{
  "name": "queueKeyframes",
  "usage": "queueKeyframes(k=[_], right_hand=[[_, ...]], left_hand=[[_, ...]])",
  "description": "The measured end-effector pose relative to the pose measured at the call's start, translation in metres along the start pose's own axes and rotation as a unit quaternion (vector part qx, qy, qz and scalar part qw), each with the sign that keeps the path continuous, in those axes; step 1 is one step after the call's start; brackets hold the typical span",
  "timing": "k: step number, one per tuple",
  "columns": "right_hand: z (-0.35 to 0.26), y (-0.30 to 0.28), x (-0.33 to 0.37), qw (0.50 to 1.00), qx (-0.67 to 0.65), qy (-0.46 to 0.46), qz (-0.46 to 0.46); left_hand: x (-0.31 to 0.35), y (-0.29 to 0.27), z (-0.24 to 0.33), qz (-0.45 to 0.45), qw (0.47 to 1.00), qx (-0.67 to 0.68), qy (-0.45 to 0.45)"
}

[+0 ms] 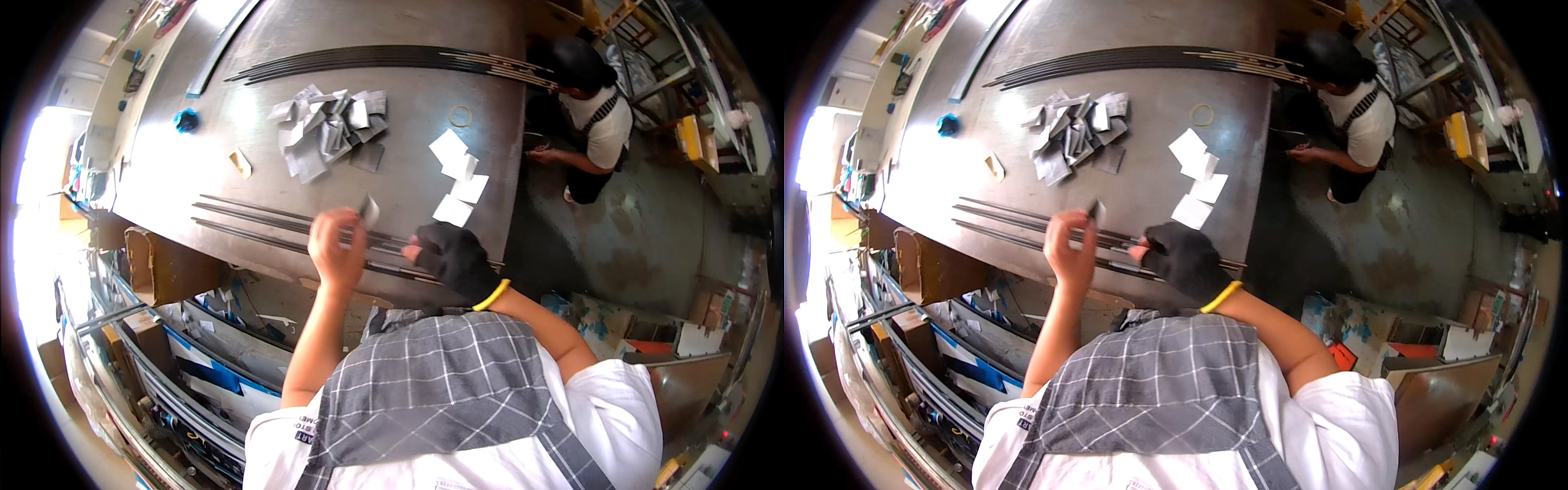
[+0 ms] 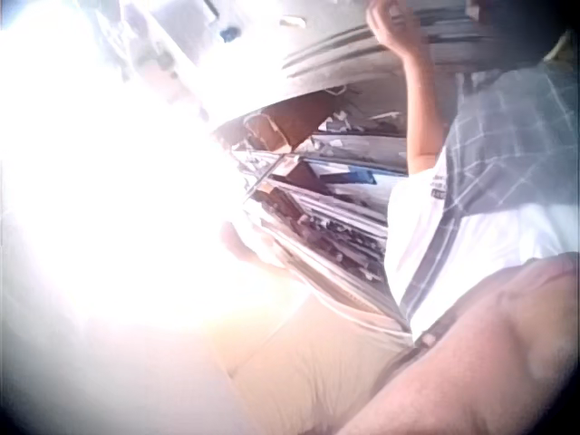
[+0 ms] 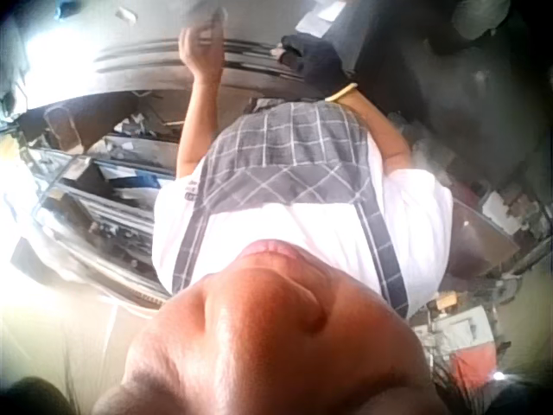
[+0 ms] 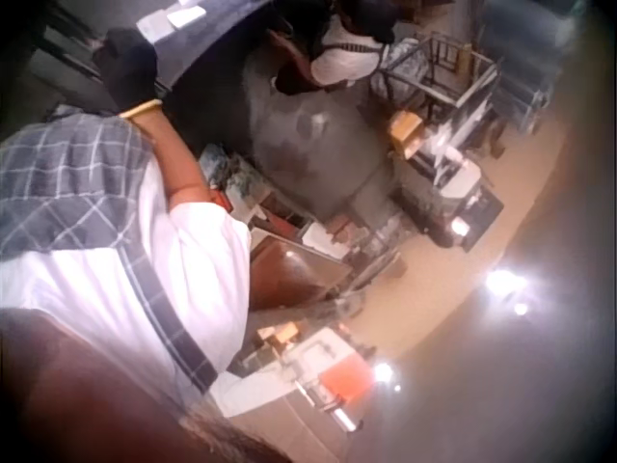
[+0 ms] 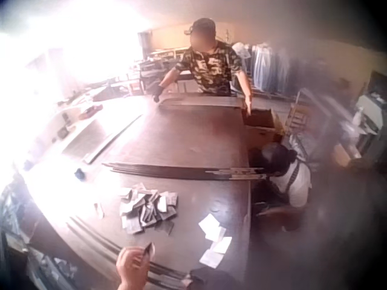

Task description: The person repeatedly picks up long, thin metal rods from a workbench, rubs them with a small abrasive pad, and places them back down. The person also uses a handheld power tool to grind the ends of the rods and wipes the workbench surface with a cloth.

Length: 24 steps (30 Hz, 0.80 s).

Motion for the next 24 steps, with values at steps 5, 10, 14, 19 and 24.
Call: queueKeyframes(k=[5,10,14,19,24], right_hand=[[0.019,0.016,-0.01,1.0,-0.003,0.003,0.023],[0.061,-0.037,-0.018,0.98,0.16,0.105,0.06],[0.03,-0.029,-0.005,0.981,0.158,0.109,-0.004],[0.026,0.038,0.019,0.984,-0.103,0.062,-0.132],[0.033,0.042,0.032,0.959,-0.166,0.167,-0.158]], left_hand=[[0.044,0.006,0.026,-0.041,0.995,0.075,-0.056],[0.044,-0.032,0.005,-0.006,0.992,0.028,-0.125],[0.058,-0.025,0.011,-0.061,0.993,0.026,-0.095],[0.08,0.003,0.038,-0.127,0.992,0.006,0.017],[0.119,-0.001,0.034,-0.089,0.969,0.181,-0.143]])
Point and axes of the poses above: each hand's wrist, its own x-axis away from the middle knuckle, its own y-axis out of the palm, z = x × y, the point moved 2 cm from there along -x, towards the middle knuckle, and after that the axes turned 9 degrees about -z, right-handed, at the moved point
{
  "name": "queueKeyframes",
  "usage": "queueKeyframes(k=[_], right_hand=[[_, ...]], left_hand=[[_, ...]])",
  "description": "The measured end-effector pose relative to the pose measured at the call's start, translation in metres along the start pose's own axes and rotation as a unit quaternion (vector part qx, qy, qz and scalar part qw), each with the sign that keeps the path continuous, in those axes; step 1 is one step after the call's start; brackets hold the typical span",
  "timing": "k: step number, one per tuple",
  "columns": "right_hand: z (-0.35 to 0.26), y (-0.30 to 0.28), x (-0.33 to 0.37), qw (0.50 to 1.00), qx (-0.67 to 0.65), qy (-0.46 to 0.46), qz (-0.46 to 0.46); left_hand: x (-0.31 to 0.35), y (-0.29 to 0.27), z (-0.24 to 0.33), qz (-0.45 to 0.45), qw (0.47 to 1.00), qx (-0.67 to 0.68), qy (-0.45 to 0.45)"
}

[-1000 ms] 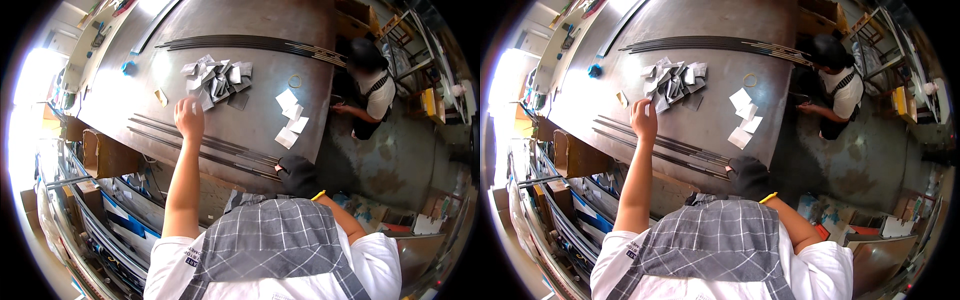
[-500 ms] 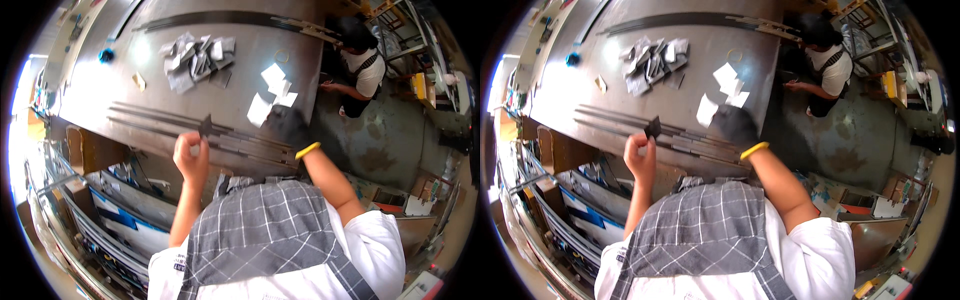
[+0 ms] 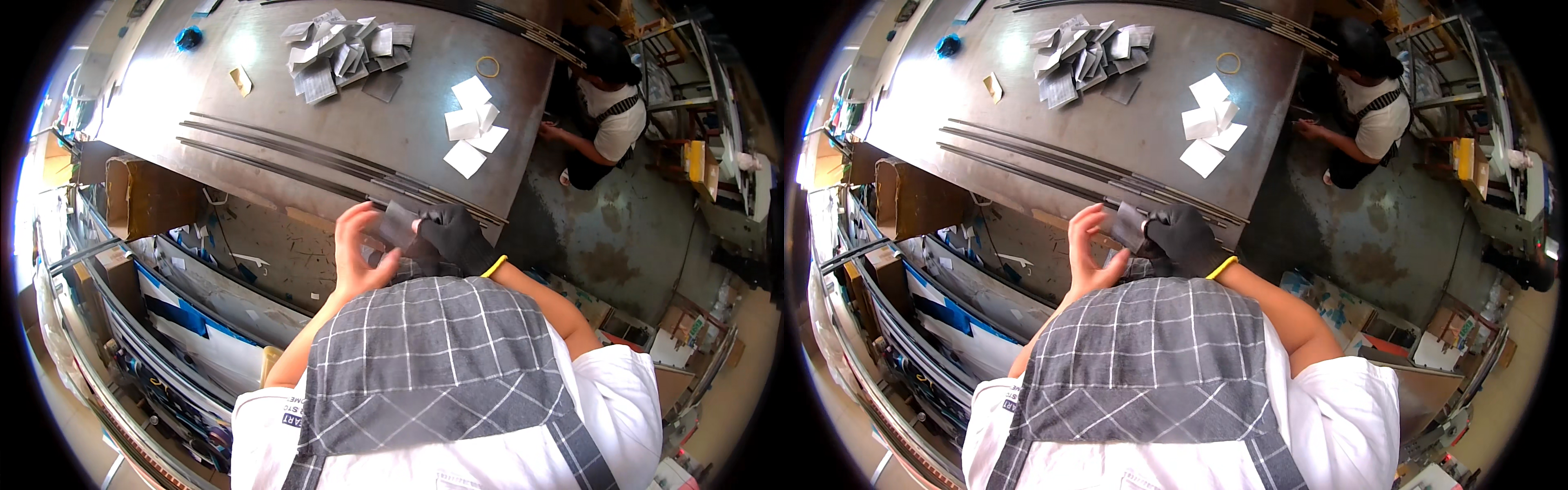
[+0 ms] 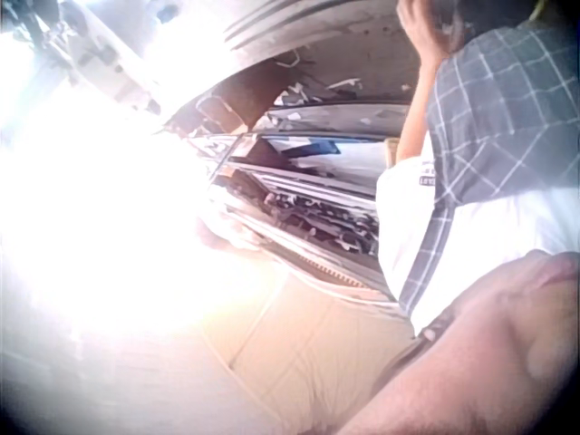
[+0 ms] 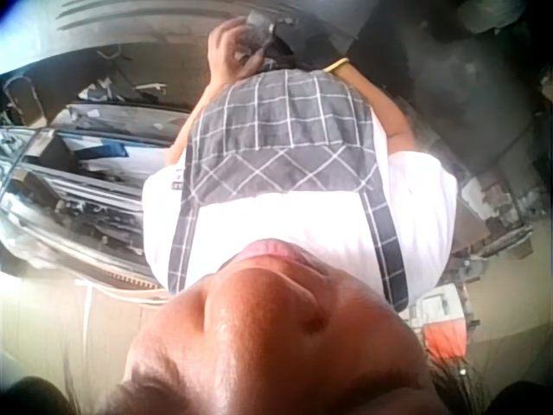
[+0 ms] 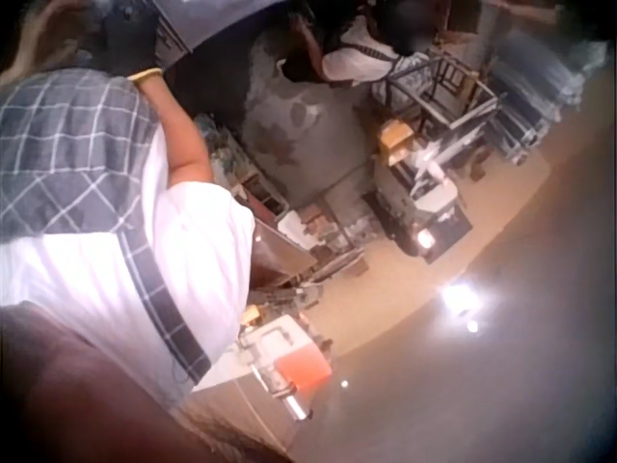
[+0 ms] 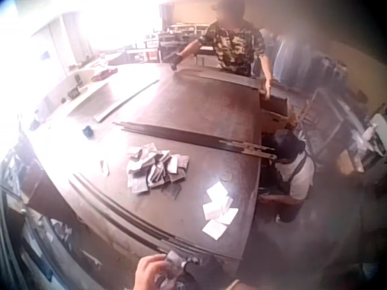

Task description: The person repeatedly picks up long, thin metal rods from a workbench, rubs them with a small abrasive pad, and places them back down. The person also uses a handheld power tool to grind the ends of the rods and wipes the workbench surface with a cloth.

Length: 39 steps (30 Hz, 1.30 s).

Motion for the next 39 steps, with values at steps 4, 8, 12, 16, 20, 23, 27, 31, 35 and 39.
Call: queueKeyframes(k=[4,8,12,16,20,23,27,31,35,39], right_hand=[[0.006,0.012,0.009,0.998,0.046,0.004,-0.054],[0.012,-0.003,0.022,0.946,0.32,-0.051,0.029],[0.035,-0.019,0.039,0.828,0.555,-0.05,0.057],[0.029,-0.012,0.034,0.78,0.622,-0.024,0.063],[0.015,-0.017,0.038,0.849,0.526,-0.031,0.035],[0.001,-0.02,0.044,0.936,0.352,-0.01,0.0],[0.007,-0.017,0.041,0.966,0.257,-0.018,-0.018],[0.004,-0.016,0.042,0.965,0.258,-0.003,-0.034],[0.004,-0.014,0.043,0.969,0.245,0.01,-0.036],[0.007,-0.014,0.043,0.97,0.242,0.0,-0.031]], left_hand=[[0.026,0.008,-0.042,-0.056,0.845,0.435,-0.306],[0.028,0.004,-0.042,-0.014,0.818,0.473,-0.327],[0.032,-0.003,-0.052,0.012,0.789,0.514,-0.337],[0.033,-0.001,-0.059,0.009,0.76,0.565,-0.32],[0.031,0.002,-0.057,0.004,0.748,0.59,-0.305],[0.024,0.003,-0.052,0.009,0.757,0.586,-0.29],[0.021,0.01,-0.042,0.031,0.776,0.562,-0.283],[0.015,0.013,-0.032,0.048,0.774,0.554,-0.303],[0.014,0.012,-0.036,0.044,0.782,0.538,-0.31],[0.013,0.012,-0.036,0.045,0.783,0.533,-0.317]])
Point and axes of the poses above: each hand's wrist, its own x-axis away from the middle knuckle, its own y-axis out of the palm, z = x × y, the point moved 2 cm from there along -x, towards the middle knuckle, and after that the axes turned 9 degrees about -z, right-handed, at the moved point
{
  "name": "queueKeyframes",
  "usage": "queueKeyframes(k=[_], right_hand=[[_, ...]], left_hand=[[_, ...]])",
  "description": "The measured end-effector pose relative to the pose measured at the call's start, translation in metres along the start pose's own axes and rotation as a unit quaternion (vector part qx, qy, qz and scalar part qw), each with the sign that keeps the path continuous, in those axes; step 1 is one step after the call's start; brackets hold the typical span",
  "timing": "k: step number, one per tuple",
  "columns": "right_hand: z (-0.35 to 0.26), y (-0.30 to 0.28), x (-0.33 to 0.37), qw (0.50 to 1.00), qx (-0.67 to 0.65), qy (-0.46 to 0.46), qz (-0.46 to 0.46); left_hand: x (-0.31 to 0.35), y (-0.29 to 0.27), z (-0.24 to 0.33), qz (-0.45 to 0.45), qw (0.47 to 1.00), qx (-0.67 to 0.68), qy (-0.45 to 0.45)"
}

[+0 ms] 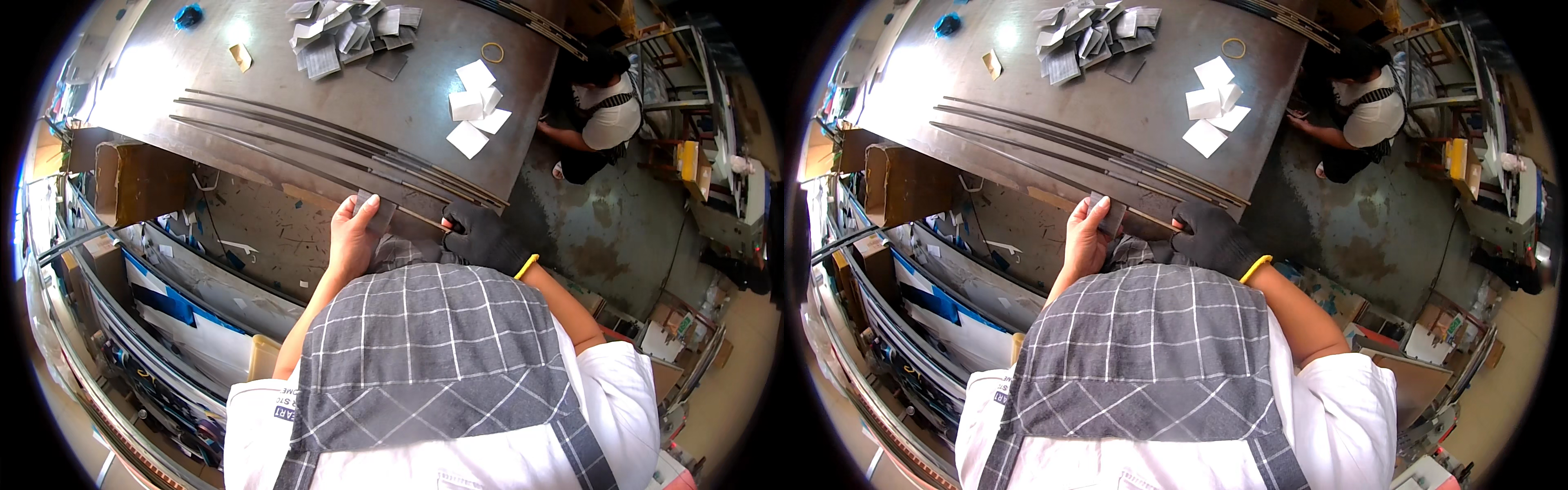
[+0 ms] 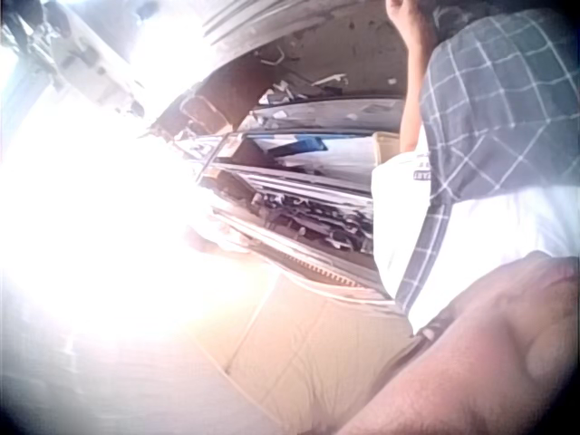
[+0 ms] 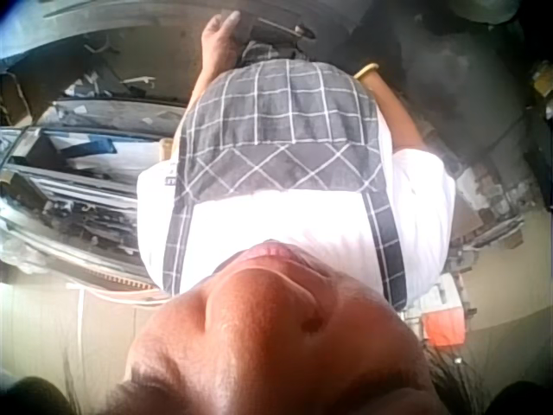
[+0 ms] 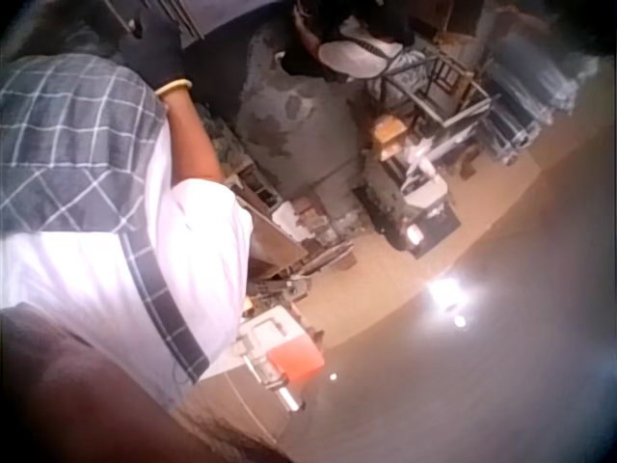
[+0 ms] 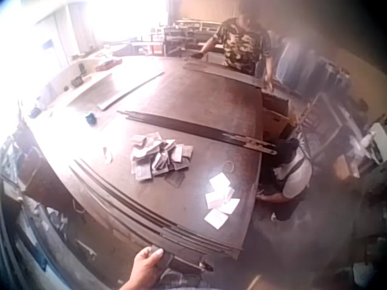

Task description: The person repeatedly picks up long, thin metal rods from a workbench, rubs them with a small abrasive pad, and places them back down. The person also uses a handheld power tool to grind the ends of the rods and wipes the workbench surface with a cloth.

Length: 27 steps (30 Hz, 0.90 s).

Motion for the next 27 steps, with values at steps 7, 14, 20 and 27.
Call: queueKeyframes(k=[7,14,20,27], right_hand=[[0.003,0.001,0.0,1.0,0.004,0.011,0.004],[0.003,0.001,0.0,1.0,0.003,0.014,0.0],[-0.001,-0.001,0.001,1.0,-0.004,0.015,0.004],[-0.015,-0.003,-0.005,0.999,-0.003,0.041,-0.01]], left_hand=[[0.0,0.001,0.0,0.004,1.0,-0.008,-0.006],[-0.001,-0.001,-0.003,0.006,1.0,-0.009,-0.004],[-0.002,-0.001,-0.006,0.008,1.0,-0.008,0.003],[-0.001,-0.001,-0.003,-0.022,1.0,-0.009,0.016]])
Point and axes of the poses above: each hand's wrist, its own x-axis away from the middle knuckle, its own y-axis out of the palm, z = x × y, the point moved 2 cm from there along -x, towards the middle knuckle, and after that the axes turned 9 degrees about -z, right-handed, at the moved point
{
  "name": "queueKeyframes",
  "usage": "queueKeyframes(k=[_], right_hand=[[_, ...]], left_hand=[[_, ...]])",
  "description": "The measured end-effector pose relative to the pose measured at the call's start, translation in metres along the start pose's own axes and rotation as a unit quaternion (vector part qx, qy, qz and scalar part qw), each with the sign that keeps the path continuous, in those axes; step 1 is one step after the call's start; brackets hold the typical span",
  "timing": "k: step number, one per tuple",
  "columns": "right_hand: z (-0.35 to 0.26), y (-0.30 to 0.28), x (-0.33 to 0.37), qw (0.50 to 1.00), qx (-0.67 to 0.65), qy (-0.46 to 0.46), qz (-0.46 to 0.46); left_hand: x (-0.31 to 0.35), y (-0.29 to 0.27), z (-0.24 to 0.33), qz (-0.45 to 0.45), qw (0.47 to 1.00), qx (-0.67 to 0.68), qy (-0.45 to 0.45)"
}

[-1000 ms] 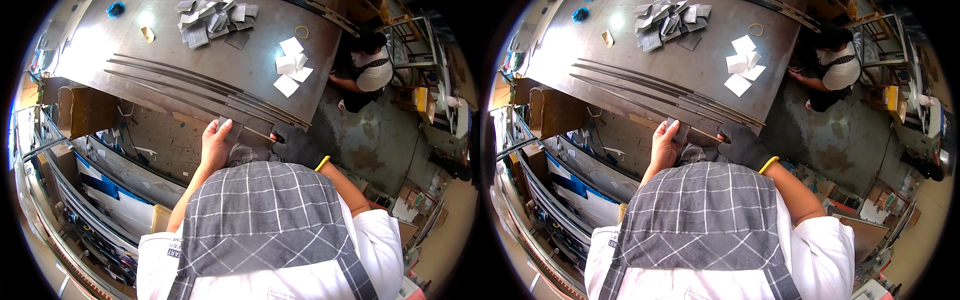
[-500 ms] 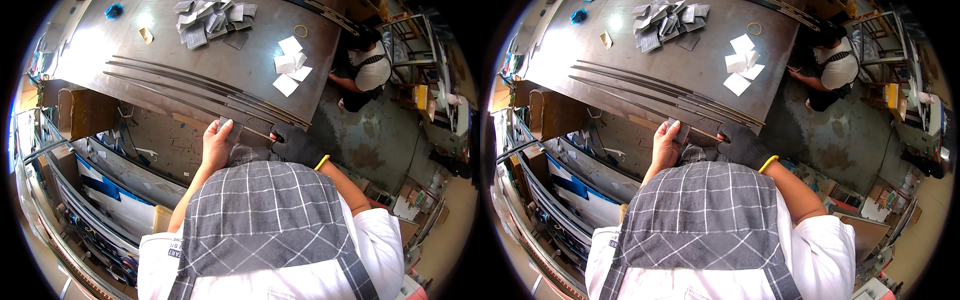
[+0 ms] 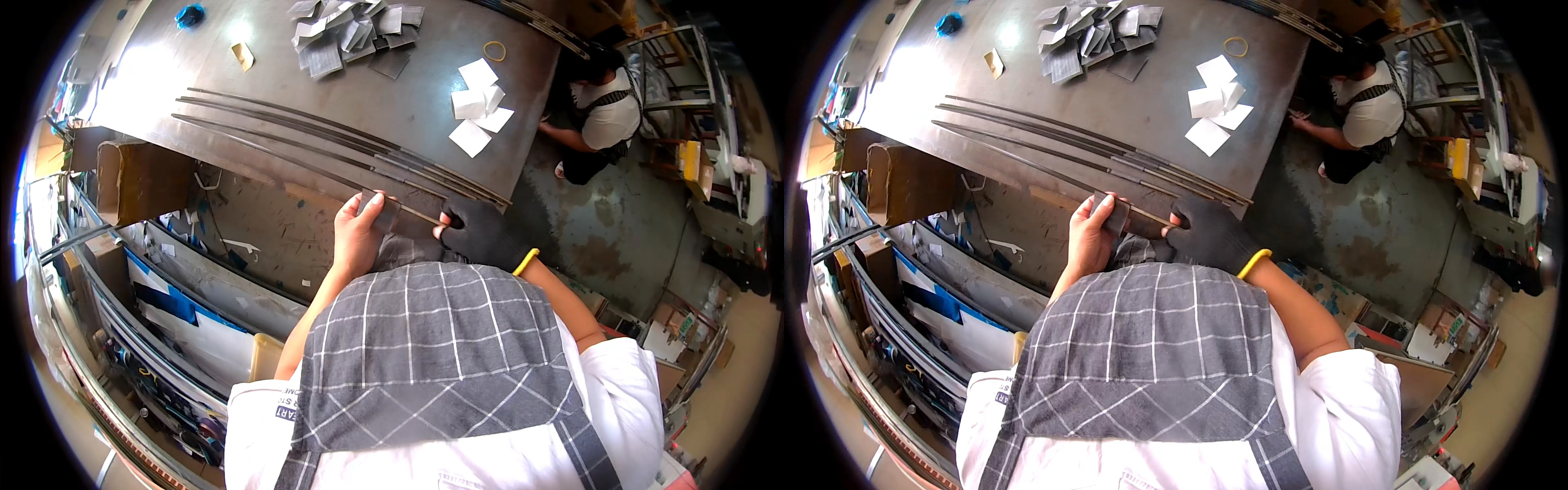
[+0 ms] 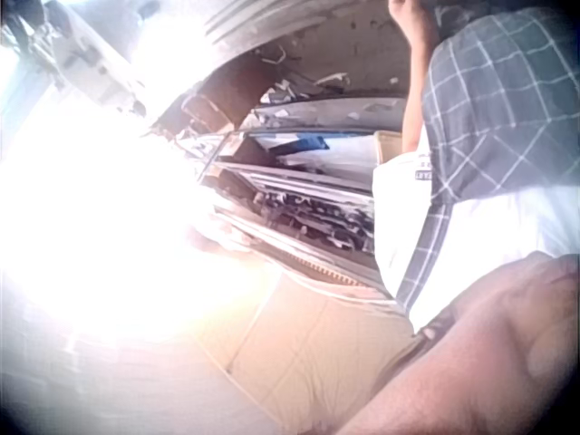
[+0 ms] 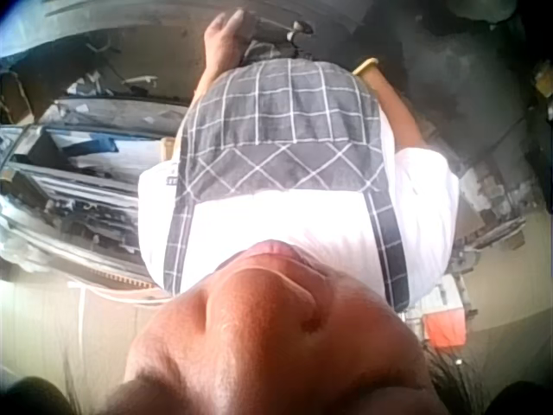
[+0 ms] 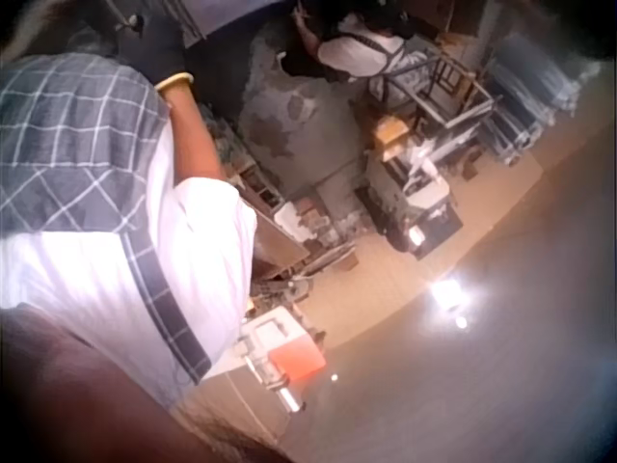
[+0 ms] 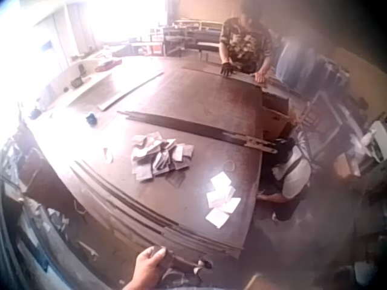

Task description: The person repeatedly picks up long, thin metal rods from a workbench, rubs them with a small abrasive pad, and places them back down. The person also uses a handheld power tool to grind the ends of the rods and wipes the workbench surface with a cloth.

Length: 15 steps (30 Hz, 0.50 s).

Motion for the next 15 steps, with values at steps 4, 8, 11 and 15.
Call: queueKeyframes(k=[4,8,11,15], right_hand=[[-0.025,0.014,-0.031,0.997,0.06,0.025,0.046],[-0.016,0.025,-0.052,0.993,0.094,0.054,0.043],[-0.012,0.026,-0.054,0.994,0.074,0.074,0.027],[-0.006,0.029,-0.053,0.997,0.032,0.037,0.057]], left_hand=[[-0.003,0.001,-0.009,-0.018,0.999,0.038,0.006],[-0.002,0.002,-0.01,-0.038,0.998,0.048,-0.003],[-0.005,0.002,-0.011,-0.065,0.996,0.065,-0.001],[-0.013,-0.01,-0.021,-0.035,0.999,0.035,-0.015]])
Point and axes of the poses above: each hand's wrist, its own x-axis away from the middle knuckle, its own y-axis out of the palm, z = x × y, the point moved 2 cm from there along -x, towards the middle knuckle, and after that the axes turned 9 degrees about -z, right-handed, at the moved point
